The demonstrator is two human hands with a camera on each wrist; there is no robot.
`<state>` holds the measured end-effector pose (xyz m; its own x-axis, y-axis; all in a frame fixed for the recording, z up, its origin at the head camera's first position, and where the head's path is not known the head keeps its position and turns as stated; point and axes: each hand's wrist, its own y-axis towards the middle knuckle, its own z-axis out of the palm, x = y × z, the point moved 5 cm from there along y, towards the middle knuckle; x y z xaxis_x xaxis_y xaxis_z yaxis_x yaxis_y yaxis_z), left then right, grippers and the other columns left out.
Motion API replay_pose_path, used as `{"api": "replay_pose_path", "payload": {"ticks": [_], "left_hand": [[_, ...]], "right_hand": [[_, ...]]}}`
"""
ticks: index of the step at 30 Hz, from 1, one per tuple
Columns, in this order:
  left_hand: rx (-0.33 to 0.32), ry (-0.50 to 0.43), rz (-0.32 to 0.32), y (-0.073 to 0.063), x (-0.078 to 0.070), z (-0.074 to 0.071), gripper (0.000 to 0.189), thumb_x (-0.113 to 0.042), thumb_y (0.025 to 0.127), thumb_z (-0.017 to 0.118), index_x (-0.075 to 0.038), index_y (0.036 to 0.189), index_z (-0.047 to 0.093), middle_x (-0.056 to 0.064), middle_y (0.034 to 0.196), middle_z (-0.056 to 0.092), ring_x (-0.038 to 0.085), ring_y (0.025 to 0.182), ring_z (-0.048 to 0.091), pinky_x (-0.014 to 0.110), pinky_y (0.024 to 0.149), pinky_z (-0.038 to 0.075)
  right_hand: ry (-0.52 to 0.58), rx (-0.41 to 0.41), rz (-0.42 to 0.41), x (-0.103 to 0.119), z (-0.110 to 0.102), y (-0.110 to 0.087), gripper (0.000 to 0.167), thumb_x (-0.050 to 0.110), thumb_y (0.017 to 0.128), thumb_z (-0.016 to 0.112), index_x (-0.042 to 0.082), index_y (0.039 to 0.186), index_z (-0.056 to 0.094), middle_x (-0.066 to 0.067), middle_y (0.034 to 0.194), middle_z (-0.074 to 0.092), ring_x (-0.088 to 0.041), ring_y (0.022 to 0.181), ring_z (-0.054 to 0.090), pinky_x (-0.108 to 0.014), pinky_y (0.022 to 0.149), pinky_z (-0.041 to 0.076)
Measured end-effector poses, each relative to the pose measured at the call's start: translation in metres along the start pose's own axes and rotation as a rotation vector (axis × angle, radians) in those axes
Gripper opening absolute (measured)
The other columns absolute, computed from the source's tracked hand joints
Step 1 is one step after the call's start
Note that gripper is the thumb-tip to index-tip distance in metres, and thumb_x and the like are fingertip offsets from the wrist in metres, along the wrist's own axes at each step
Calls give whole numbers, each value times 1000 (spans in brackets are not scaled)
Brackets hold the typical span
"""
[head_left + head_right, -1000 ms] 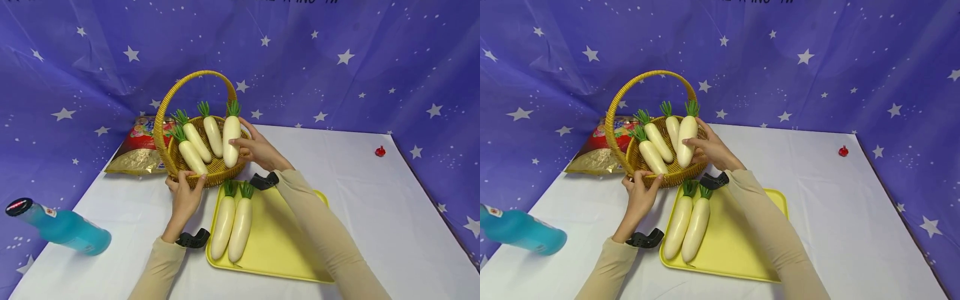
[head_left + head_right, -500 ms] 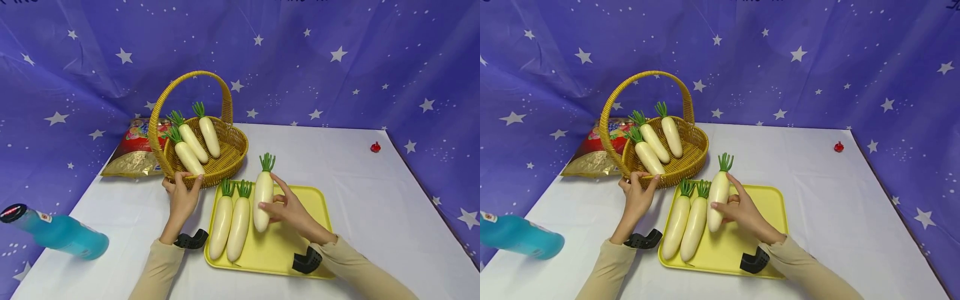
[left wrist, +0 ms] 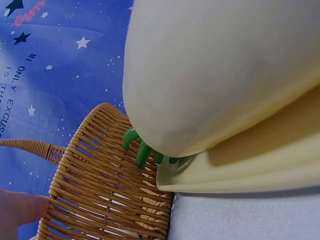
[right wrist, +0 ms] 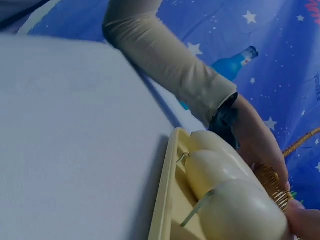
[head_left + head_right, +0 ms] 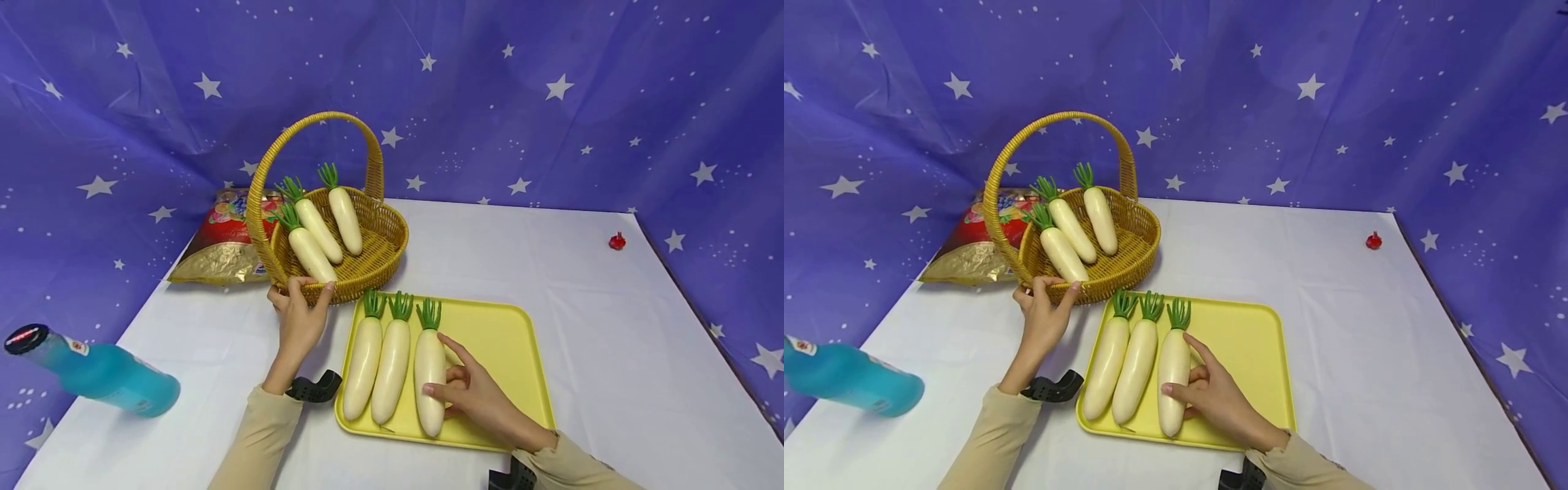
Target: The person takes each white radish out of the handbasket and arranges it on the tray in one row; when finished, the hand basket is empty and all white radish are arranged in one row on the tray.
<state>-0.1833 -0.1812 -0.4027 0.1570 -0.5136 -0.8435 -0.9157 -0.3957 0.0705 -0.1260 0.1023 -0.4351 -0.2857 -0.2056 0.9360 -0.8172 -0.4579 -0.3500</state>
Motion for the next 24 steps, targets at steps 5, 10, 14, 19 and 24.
{"api": "replay_pose_path", "payload": {"ticks": [5,10,14,19,24], "left_hand": [[3,-14,2,1,-2,1,48,-48,86,53,-9,109,39,30,132,5,48,121,23,54,90,34],[-1,-16,6,1,-2,1,48,-49,86,53,-10,109,39,30,133,4,48,123,21,55,90,34],[1,-12,4,1,-1,0,48,-49,86,53,-10,110,39,30,132,4,48,121,24,54,88,35],[11,-9,-2,0,0,0,49,-50,86,52,-9,111,39,31,134,2,48,123,22,54,87,35],[12,-14,-10,1,0,0,48,-50,86,52,-10,110,39,30,133,3,48,123,21,54,88,34]], "right_hand": [[-24,-31,-23,1,0,3,73,27,82,67,31,140,23,-10,91,56,-14,71,59,-39,61,53],[-58,-59,-60,3,-3,4,54,33,90,54,20,137,33,-15,102,53,-19,81,60,-36,60,53],[-111,-79,-86,7,-6,5,47,36,92,49,13,132,41,-18,106,53,-22,83,60,-33,61,53],[-163,-82,-131,12,-8,6,40,29,92,52,8,125,48,-19,104,53,-21,83,60,-33,62,52],[-211,-97,-227,23,-10,7,33,20,92,53,4,120,51,-21,102,55,-19,80,61,-33,63,52]]}}
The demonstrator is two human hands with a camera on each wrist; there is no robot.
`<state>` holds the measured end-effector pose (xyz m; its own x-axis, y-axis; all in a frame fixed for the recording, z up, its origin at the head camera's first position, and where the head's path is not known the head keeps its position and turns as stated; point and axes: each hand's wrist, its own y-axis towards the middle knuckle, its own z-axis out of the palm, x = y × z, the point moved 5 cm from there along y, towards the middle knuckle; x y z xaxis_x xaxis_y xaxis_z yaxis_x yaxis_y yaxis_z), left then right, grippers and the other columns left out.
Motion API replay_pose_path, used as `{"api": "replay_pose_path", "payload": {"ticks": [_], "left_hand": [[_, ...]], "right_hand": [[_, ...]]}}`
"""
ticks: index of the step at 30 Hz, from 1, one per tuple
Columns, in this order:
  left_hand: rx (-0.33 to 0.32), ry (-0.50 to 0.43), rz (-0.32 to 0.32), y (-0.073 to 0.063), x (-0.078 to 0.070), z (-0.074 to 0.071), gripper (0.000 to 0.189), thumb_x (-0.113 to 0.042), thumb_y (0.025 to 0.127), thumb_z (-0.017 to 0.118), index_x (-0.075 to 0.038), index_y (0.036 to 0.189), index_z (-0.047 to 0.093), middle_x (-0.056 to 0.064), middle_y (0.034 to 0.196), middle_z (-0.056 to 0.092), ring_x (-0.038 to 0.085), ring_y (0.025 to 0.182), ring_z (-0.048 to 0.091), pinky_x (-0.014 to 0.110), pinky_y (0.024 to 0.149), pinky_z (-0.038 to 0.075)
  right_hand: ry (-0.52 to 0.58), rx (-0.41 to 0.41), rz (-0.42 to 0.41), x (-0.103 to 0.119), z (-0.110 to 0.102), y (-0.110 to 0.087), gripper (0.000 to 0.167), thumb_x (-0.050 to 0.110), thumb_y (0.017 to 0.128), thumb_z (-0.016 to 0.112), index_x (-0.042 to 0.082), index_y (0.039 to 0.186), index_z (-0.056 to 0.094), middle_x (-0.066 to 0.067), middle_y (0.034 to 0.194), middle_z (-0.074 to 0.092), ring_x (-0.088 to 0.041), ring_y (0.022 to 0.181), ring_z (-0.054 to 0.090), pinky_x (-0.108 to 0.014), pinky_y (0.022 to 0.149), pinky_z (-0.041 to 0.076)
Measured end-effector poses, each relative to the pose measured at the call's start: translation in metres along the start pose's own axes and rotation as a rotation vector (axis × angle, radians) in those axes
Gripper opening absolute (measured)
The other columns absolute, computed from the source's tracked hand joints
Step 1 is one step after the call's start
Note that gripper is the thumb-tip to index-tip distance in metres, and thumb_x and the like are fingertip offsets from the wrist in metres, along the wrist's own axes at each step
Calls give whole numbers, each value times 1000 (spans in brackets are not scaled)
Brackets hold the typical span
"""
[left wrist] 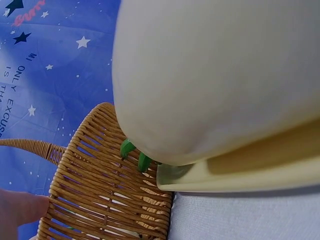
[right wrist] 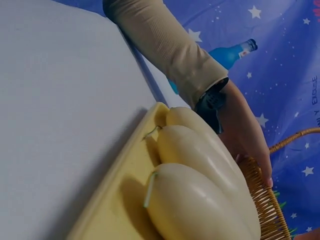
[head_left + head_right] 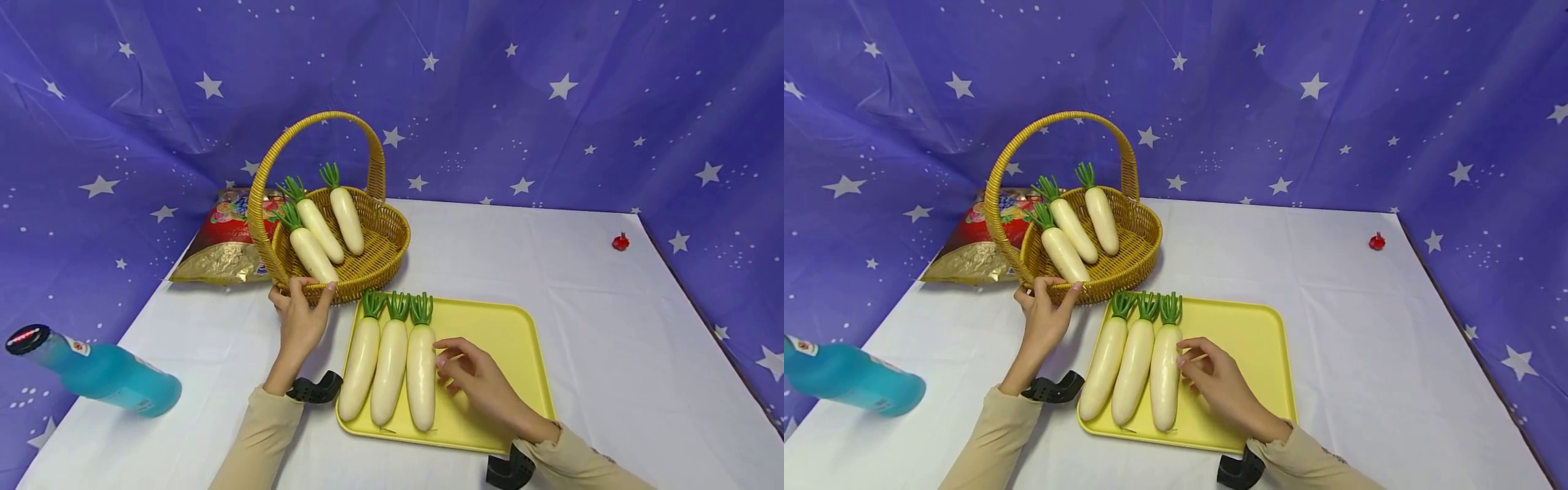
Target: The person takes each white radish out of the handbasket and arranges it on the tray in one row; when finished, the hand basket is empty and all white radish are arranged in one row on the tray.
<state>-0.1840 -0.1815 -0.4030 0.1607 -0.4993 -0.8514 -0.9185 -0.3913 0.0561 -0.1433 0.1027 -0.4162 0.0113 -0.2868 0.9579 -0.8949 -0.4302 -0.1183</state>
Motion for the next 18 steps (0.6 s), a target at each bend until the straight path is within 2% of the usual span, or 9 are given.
{"api": "replay_pose_path", "payload": {"ticks": [9,14,18], "left_hand": [[-3,-14,2,0,-2,1,46,-48,86,53,-10,110,39,29,132,4,48,123,20,55,91,33],[2,-1,-8,-1,-1,1,48,-49,87,52,-10,111,38,29,132,4,47,123,20,55,89,34],[2,6,-8,0,1,1,49,-50,87,51,-10,112,38,29,132,4,47,123,20,54,88,34]], "right_hand": [[-141,-118,-95,17,-5,12,26,23,90,56,9,112,58,-7,102,62,-15,93,57,-24,78,47],[-135,-133,-172,32,-6,30,28,22,90,56,6,113,57,-12,106,61,-18,95,57,-26,80,47],[-68,-132,-239,50,-3,58,29,21,91,55,4,115,55,-12,114,57,-22,99,56,-32,84,47]]}}
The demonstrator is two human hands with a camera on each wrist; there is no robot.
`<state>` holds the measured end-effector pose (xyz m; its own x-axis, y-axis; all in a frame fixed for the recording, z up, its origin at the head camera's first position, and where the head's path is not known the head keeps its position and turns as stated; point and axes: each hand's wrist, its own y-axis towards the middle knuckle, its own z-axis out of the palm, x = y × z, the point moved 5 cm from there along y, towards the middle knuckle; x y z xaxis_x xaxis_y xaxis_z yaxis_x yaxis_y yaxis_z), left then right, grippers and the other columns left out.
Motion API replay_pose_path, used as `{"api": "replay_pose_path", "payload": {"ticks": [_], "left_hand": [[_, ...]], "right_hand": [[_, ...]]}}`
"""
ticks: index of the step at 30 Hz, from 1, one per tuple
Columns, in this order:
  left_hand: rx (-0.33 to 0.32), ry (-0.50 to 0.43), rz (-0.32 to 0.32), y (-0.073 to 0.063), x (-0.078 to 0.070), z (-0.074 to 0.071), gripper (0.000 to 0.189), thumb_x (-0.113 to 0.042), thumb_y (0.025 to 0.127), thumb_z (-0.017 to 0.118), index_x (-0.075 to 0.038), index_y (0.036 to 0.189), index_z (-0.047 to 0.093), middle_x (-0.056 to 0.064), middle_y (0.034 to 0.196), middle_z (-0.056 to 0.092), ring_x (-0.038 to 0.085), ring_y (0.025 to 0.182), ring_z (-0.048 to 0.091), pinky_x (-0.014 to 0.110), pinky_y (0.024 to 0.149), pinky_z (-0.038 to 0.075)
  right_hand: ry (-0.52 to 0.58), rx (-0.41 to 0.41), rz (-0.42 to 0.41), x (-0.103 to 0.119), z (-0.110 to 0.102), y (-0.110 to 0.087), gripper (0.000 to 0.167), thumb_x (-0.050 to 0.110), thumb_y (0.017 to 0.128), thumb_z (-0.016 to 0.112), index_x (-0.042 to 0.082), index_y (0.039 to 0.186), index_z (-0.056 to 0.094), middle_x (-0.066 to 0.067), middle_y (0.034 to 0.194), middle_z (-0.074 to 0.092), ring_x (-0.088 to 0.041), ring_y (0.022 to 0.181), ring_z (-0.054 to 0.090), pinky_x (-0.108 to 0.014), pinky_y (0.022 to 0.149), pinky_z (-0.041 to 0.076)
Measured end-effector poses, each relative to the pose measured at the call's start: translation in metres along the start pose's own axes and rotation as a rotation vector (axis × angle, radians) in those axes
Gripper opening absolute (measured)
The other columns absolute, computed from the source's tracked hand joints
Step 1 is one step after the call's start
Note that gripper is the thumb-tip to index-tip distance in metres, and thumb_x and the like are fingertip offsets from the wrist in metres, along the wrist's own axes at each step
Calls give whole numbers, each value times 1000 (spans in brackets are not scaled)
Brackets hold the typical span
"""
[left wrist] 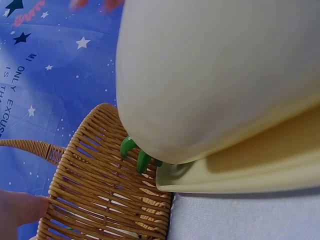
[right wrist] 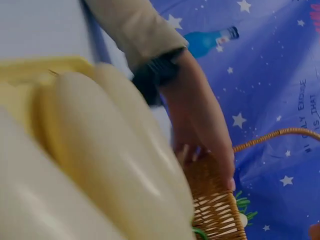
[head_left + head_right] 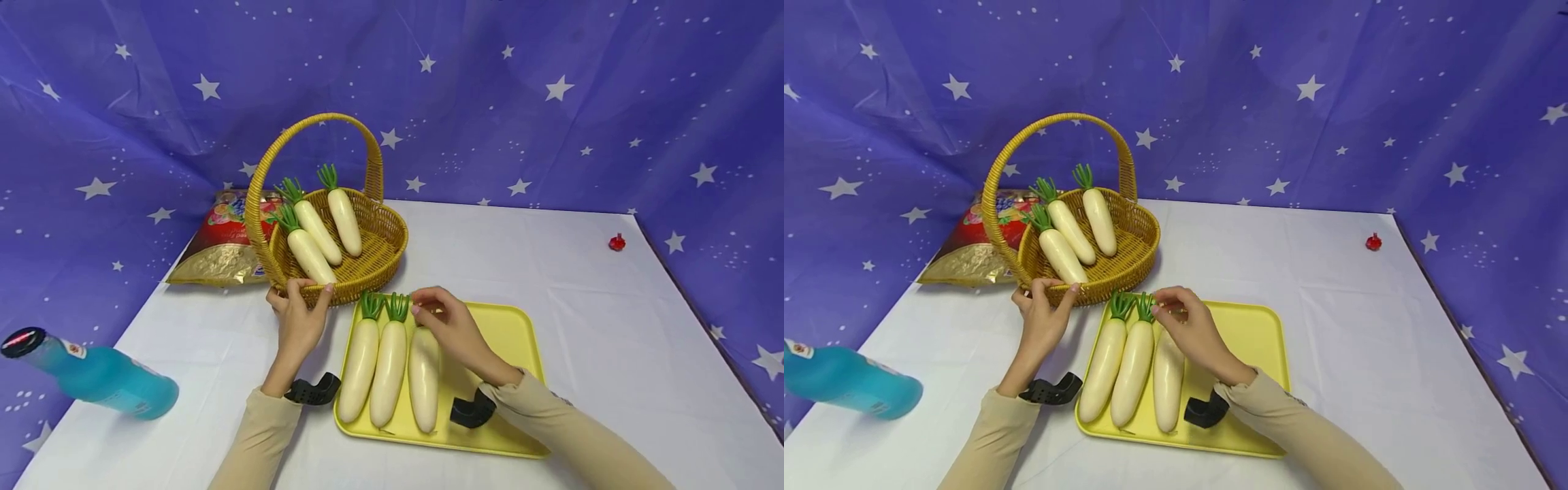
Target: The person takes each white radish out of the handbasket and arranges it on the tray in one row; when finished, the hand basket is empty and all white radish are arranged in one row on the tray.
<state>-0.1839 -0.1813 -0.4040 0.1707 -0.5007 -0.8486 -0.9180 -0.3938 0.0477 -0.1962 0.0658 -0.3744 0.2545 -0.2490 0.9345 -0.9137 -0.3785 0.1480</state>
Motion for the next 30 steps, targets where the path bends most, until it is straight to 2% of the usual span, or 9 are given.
{"api": "replay_pose_path", "payload": {"ticks": [6,10,13,17,19,21,25,30], "left_hand": [[-15,-4,1,0,2,-1,48,-49,86,52,-10,110,39,29,132,4,48,122,21,54,87,35],[-2,-11,-8,-2,3,3,47,-49,86,53,-11,110,39,30,133,2,49,124,21,54,88,35],[-2,-7,-12,-2,3,3,46,-48,87,52,-11,110,39,31,134,1,50,124,22,54,86,36],[-4,-2,-12,-2,3,2,46,-49,87,51,-11,111,39,31,134,0,49,122,25,52,83,37],[-4,0,-12,-1,3,1,46,-49,87,51,-12,111,39,30,135,0,48,120,27,51,83,38],[-9,3,-11,-1,3,1,46,-50,87,51,-12,111,39,30,135,1,48,119,29,51,83,38],[-9,10,-12,-1,2,3,47,-51,86,51,-13,110,40,31,136,-1,48,121,27,52,84,38],[-24,17,-7,-1,-1,0,45,-50,86,53,-13,108,40,31,137,-1,48,119,29,51,81,39]], "right_hand": [[109,-52,-63,8,17,72,31,18,90,55,3,118,52,-15,121,52,-26,109,53,-36,92,44],[80,-49,-19,4,29,116,37,20,89,57,7,123,49,-15,126,48,-29,117,47,-39,98,39],[21,64,68,0,42,145,50,26,88,58,15,133,40,-13,138,36,-31,127,37,-44,100,35],[46,272,172,0,63,177,66,29,88,59,23,143,23,-8,150,17,-32,135,23,-49,102,31],[86,342,216,-1,71,189,70,29,88,59,25,144,18,-5,152,11,-29,138,19,-49,105,28],[119,372,252,-3,76,197,70,28,88,58,27,144,16,-1,153,7,-27,139,15,-48,107,24],[139,377,308,-15,82,206,68,27,89,57,30,144,17,4,153,7,-23,141,10,-50,109,18],[173,384,300,-24,88,212,67,20,89,55,30,144,18,4,153,7,-23,141,10,-48,109,21]]}}
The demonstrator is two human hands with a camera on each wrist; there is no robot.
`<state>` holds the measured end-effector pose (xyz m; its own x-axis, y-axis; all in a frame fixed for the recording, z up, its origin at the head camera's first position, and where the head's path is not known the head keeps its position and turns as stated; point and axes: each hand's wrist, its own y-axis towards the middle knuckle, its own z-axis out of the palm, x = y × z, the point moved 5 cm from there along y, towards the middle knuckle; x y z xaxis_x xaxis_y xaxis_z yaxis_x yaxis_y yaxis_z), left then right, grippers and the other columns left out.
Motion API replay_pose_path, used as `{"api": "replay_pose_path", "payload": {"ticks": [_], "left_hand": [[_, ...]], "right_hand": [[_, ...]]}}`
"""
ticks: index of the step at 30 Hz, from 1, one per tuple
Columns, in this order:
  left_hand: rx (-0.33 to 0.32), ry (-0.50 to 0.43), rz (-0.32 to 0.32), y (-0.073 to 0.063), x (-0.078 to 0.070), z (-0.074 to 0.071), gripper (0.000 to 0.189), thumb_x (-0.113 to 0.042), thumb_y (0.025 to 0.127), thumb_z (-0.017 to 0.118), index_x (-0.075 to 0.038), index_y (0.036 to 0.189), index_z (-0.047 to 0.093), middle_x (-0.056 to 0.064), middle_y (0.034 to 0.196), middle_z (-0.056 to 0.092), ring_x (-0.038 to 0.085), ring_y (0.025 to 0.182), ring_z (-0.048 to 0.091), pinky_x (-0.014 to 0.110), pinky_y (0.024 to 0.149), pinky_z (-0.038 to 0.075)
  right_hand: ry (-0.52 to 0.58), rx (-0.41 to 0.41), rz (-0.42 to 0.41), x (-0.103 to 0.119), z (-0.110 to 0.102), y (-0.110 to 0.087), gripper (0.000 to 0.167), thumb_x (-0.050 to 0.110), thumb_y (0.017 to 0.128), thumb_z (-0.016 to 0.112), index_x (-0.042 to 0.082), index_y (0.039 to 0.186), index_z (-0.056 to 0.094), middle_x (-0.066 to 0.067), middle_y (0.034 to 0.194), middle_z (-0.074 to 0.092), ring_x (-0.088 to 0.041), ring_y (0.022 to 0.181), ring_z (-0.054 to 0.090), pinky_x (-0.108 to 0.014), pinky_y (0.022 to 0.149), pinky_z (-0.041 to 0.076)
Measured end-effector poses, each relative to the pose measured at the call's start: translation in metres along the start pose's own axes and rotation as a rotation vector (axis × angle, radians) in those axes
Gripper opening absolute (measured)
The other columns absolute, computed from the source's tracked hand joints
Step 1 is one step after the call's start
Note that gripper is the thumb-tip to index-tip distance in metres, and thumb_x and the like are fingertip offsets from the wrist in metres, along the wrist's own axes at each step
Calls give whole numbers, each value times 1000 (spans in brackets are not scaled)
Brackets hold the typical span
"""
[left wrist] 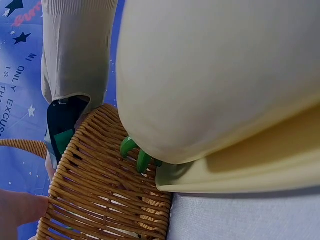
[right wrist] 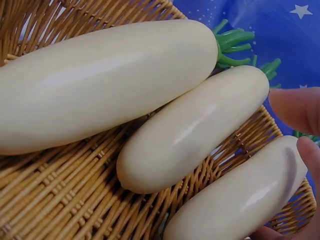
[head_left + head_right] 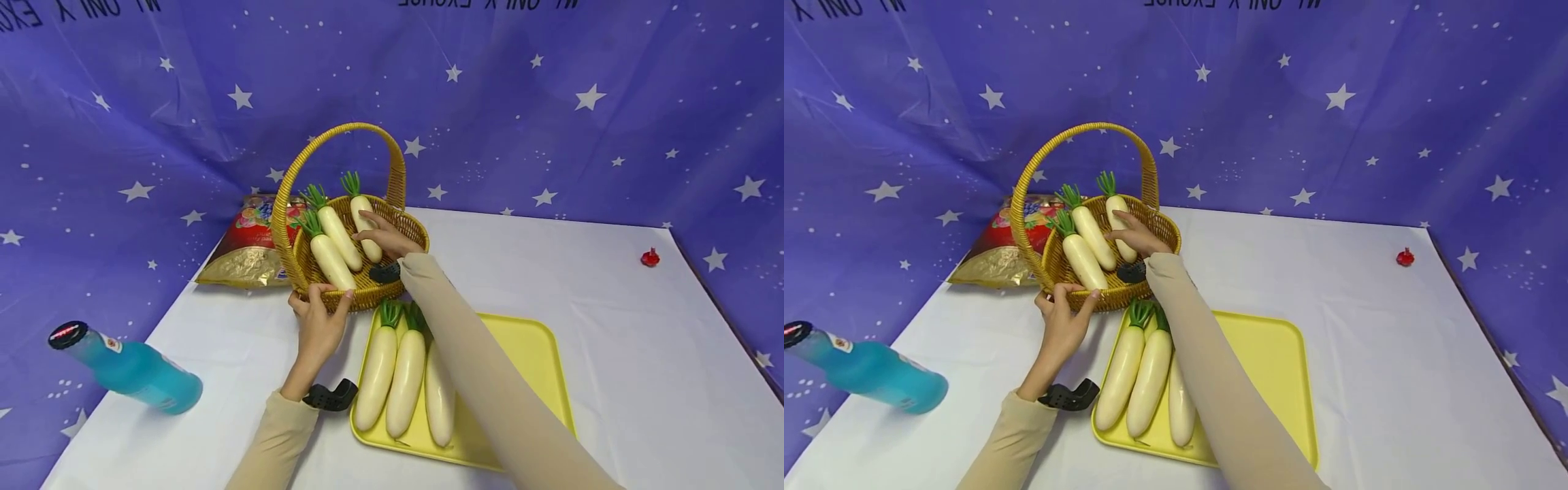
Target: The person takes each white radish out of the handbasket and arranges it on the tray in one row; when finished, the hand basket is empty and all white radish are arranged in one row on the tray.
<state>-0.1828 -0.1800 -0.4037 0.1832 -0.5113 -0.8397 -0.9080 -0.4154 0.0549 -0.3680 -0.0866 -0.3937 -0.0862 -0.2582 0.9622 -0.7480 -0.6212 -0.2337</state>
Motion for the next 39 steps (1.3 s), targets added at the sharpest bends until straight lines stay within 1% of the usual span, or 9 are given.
{"api": "replay_pose_path", "payload": {"ticks": [4,8,11,13,16,21,25,33,39], "left_hand": [[-22,4,10,-1,-2,-2,43,-48,86,54,-13,107,41,30,134,5,46,118,28,51,82,38],[-22,8,10,-1,-2,-2,43,-48,86,54,-13,106,41,29,132,7,45,118,28,49,83,37],[-17,9,6,-1,-2,-1,43,-48,86,54,-13,107,42,30,133,7,45,119,28,50,83,37],[-16,9,2,-1,-1,0,43,-48,86,54,-13,107,42,30,134,6,45,120,27,50,84,37],[-12,10,0,-2,-1,1,43,-48,86,54,-14,107,41,30,134,6,45,119,28,50,84,37],[-6,13,0,-2,-2,2,45,-50,86,53,-13,108,41,29,132,8,44,114,31,48,79,38],[-7,8,6,-2,-2,1,45,-50,86,53,-13,108,41,28,132,7,45,117,29,49,82,37],[-26,0,7,0,-1,-3,43,-48,86,55,-13,107,42,27,130,9,44,119,27,49,83,36],[-13,1,7,0,-1,0,44,-49,86,53,-12,108,41,28,131,7,46,119,27,49,83,37]], "right_hand": [[28,5,25,-4,-1,0,65,15,89,53,37,142,21,4,152,8,-23,132,29,-42,91,39],[-5,14,49,-5,-2,-1,67,11,87,51,40,140,23,5,151,12,-20,100,43,-34,64,38],[-15,28,26,-5,-2,-3,69,6,85,50,38,140,24,5,141,24,-16,72,39,-32,59,33],[22,42,15,-4,-1,-4,69,3,85,49,37,140,25,-1,120,38,-14,59,31,-34,58,30],[105,71,3,-3,0,-5,70,0,86,47,37,141,23,-1,106,38,-13,52,23,-35,60,27],[202,98,9,-2,-1,-9,67,10,90,52,39,141,19,-4,141,29,-14,73,53,-33,68,41],[246,111,-15,3,-4,-16,66,17,91,55,41,140,19,-5,147,22,-23,104,54,-39,81,43],[417,187,-113,18,-7,-46,62,9,92,50,39,140,23,-9,144,26,-17,96,55,-31,77,47],[420,215,-159,32,-24,-99,62,10,93,49,40,140,22,-7,146,21,-15,99,56,-30,78,48]]}}
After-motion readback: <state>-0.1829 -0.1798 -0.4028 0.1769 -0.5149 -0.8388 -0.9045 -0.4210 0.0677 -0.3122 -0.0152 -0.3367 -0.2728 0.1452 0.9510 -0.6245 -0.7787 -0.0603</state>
